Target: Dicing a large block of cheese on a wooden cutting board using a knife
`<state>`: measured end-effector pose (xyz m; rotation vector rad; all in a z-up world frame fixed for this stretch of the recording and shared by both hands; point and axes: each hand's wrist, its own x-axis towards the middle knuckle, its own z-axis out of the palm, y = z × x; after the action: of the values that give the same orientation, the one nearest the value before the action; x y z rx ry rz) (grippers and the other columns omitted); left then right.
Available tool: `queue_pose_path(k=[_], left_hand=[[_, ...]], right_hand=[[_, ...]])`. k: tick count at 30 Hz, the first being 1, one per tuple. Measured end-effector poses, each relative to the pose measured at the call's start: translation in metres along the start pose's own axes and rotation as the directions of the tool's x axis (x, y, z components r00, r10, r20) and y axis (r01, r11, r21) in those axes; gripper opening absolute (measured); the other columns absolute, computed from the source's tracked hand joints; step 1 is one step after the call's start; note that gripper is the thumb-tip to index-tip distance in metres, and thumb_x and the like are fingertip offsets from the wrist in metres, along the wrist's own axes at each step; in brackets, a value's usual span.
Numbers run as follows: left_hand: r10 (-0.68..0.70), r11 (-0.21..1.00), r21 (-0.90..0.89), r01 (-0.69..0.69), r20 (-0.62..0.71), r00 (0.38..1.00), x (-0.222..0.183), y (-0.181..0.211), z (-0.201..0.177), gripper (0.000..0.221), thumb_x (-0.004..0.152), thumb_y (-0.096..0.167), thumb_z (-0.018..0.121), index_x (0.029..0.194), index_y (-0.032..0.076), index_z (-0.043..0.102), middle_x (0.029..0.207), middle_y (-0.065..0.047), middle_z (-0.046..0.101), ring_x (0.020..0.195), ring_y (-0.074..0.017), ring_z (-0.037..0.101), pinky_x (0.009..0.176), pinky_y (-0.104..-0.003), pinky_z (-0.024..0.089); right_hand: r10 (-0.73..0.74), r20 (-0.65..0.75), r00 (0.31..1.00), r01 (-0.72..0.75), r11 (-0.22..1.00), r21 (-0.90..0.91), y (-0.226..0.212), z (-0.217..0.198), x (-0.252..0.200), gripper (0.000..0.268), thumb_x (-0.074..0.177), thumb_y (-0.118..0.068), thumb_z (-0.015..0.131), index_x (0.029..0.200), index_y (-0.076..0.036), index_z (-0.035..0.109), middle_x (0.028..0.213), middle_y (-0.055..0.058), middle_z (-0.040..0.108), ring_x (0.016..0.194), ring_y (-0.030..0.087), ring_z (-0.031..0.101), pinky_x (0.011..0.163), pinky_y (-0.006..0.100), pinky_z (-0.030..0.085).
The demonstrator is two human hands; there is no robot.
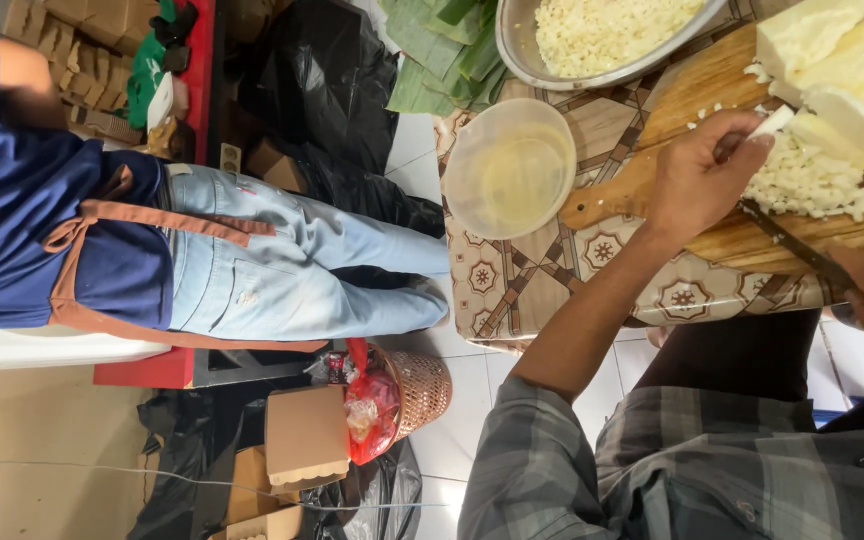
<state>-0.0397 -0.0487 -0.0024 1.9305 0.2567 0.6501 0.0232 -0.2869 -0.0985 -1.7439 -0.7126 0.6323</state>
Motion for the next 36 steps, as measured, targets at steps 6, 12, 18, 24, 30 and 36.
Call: queue_pose_path(k=[6,12,18,24,30,36], left_hand=[[-0.094,0.964,0.246,0.096,-0.022,0.995,-0.025,0.020,-0.007,0.011,0.100,0.014,0.059,0.096,0.008,0.068,0.069,0.001,0.062,0.052,-0.0071,0.049,0.042,-0.023,0.039],[-0.222,0.838,0.521,0.161,0.056,0.973,-0.045,0.046,-0.009,0.016,0.094,0.009,0.052,0.082,0.006,0.063,0.056,-0.001,0.058,0.043,-0.0147,0.051,0.050,-0.036,0.047],[-0.314,0.709,0.688,0.153,0.115,0.942,-0.050,0.046,0.002,0.020,0.093,0.011,0.053,0.104,-0.005,0.061,0.085,-0.020,0.058,0.070,-0.0394,0.059,0.050,-0.050,0.050],[-0.122,0.704,0.709,0.043,0.061,0.991,-0.061,0.010,0.007,0.031,0.091,0.016,0.056,0.117,-0.001,0.060,0.105,-0.027,0.060,0.101,-0.0475,0.059,0.075,-0.057,0.050],[-0.266,0.706,0.695,0.137,0.080,0.961,-0.058,0.032,0.010,0.028,0.096,0.018,0.052,0.111,-0.004,0.059,0.100,-0.028,0.064,0.077,-0.0471,0.067,0.059,-0.056,0.053],[-0.221,0.752,0.612,0.244,-0.116,0.968,-0.069,0.002,0.013,0.027,0.093,0.027,0.050,0.113,0.012,0.061,0.099,-0.024,0.069,0.094,-0.0466,0.065,0.078,-0.058,0.049]], right_hand=[[0.159,0.055,0.986,-0.164,0.982,0.096,-0.006,0.007,-0.005,0.053,0.113,0.006,0.036,0.165,0.005,0.037,0.142,0.032,0.045,0.110,0.054,0.056,0.086,0.061,0.052],[0.130,0.004,0.991,-0.129,0.975,0.184,-0.022,0.010,-0.019,0.054,0.113,0.004,0.036,0.167,-0.003,0.039,0.143,0.029,0.041,0.114,0.051,0.054,0.084,0.060,0.052],[-0.253,0.018,0.967,0.231,0.852,-0.469,-0.005,-0.005,-0.019,0.083,0.088,-0.001,0.076,0.168,-0.006,0.054,0.097,0.026,0.062,0.083,0.035,0.060,0.079,0.040,0.046],[-0.499,-0.054,0.865,0.374,0.713,-0.593,0.016,0.003,-0.020,0.058,0.105,0.000,0.070,0.163,-0.005,0.065,0.119,0.029,0.074,0.089,0.040,0.067,0.091,0.043,0.051],[-0.356,0.062,0.932,0.299,0.666,-0.683,-0.011,-0.001,-0.013,0.054,0.090,-0.010,0.072,0.142,-0.008,0.058,0.086,0.021,0.067,0.081,0.042,0.063,0.081,0.045,0.047],[0.065,0.188,0.980,0.085,0.716,-0.693,-0.098,-0.008,-0.014,0.053,0.087,-0.004,0.050,0.140,-0.011,0.047,0.117,0.024,0.069,0.101,0.048,0.070,0.080,0.056,0.054]])
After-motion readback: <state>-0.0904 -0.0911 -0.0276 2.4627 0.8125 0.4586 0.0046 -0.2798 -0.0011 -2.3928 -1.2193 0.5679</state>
